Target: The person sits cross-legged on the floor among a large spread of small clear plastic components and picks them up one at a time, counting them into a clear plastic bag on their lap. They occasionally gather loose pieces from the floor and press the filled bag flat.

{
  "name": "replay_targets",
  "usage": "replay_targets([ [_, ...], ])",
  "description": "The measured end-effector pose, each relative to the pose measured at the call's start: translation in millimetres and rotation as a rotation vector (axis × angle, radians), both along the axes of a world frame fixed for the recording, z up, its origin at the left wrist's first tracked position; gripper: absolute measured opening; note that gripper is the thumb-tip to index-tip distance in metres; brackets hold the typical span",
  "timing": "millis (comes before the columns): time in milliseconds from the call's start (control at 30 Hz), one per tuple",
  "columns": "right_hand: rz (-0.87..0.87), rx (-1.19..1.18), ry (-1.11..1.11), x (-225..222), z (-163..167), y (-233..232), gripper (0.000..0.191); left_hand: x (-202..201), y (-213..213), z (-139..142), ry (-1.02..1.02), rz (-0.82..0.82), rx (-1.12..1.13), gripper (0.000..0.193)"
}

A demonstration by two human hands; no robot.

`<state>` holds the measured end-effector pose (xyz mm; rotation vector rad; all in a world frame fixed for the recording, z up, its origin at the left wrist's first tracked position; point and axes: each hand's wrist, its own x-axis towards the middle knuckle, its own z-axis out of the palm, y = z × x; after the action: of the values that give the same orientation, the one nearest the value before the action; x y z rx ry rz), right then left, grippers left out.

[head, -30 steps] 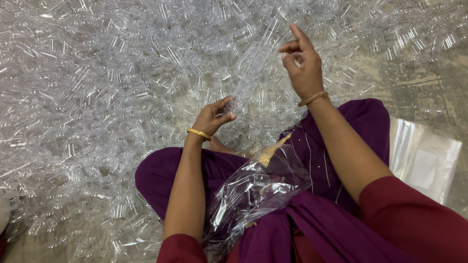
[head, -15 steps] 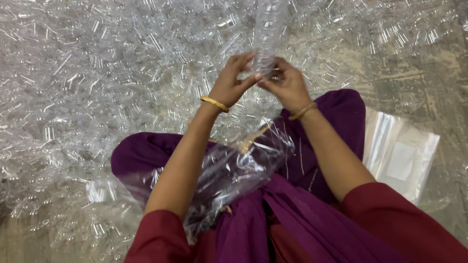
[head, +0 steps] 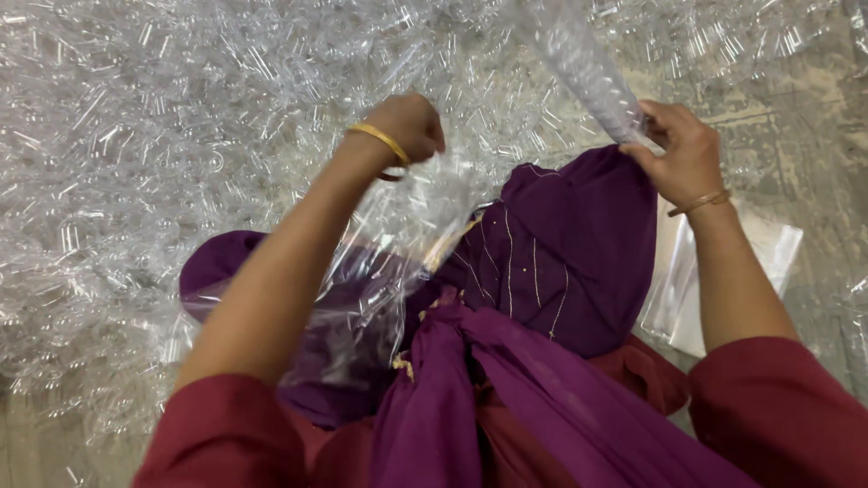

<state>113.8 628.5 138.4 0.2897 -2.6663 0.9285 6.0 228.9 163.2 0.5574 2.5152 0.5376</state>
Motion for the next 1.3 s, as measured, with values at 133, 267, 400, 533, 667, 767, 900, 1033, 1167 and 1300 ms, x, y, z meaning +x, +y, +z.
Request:
replay_targets([
  [133, 0.075, 0.107, -0.031, -2, 3, 17, 0.057, 7, -20, 47, 0.054, -0.133, 0.099, 0.055],
  [267, 0.143, 0.215, -0.029, -3, 10, 31, 0.054, 20, -8, 76, 0.102, -0.172, 0.101, 0.068],
  [400, 0.17, 0.391, 0.011, -4, 22, 43, 0.05, 6, 20, 95, 0.099, -0.154, 0.036, 0.055],
  [533, 0.235, 0.467, 0.039, -9, 41, 44, 0.051, -7, 56, 107, 0.116, -0.18, -0.206, 0.029],
  [667, 0.291, 0.517, 0.034, -14, 69, 26, 0.05, -20, 96, 103, 0.275, -0.302, -0.14, 0.022],
  [767, 0.401, 0.546, -0.01, -16, 86, 7, 0.045, -40, 150, 87, 0.375, -0.386, -0.088, 0.022],
  [900, 0.724, 0.589, 0.012, -11, 82, -17, 0.049, -50, 259, 71, 0.445, -0.476, 0.198, 0.019],
  [1033, 0.672, 0.808, -0.784, 11, 66, -11, 0.036, 24, 361, 77, 0.447, -0.608, 0.659, 0.028],
  [1167, 0.525, 0.524, -0.975, 59, 45, 4, 0.037, 187, 397, 59, 0.18, -0.832, 0.59, 0.033],
  [1300, 0.437, -0.002, -1.085, 103, 28, 7, 0.037, 289, 387, 36, -0.036, -1.02, 0.587, 0.039],
])
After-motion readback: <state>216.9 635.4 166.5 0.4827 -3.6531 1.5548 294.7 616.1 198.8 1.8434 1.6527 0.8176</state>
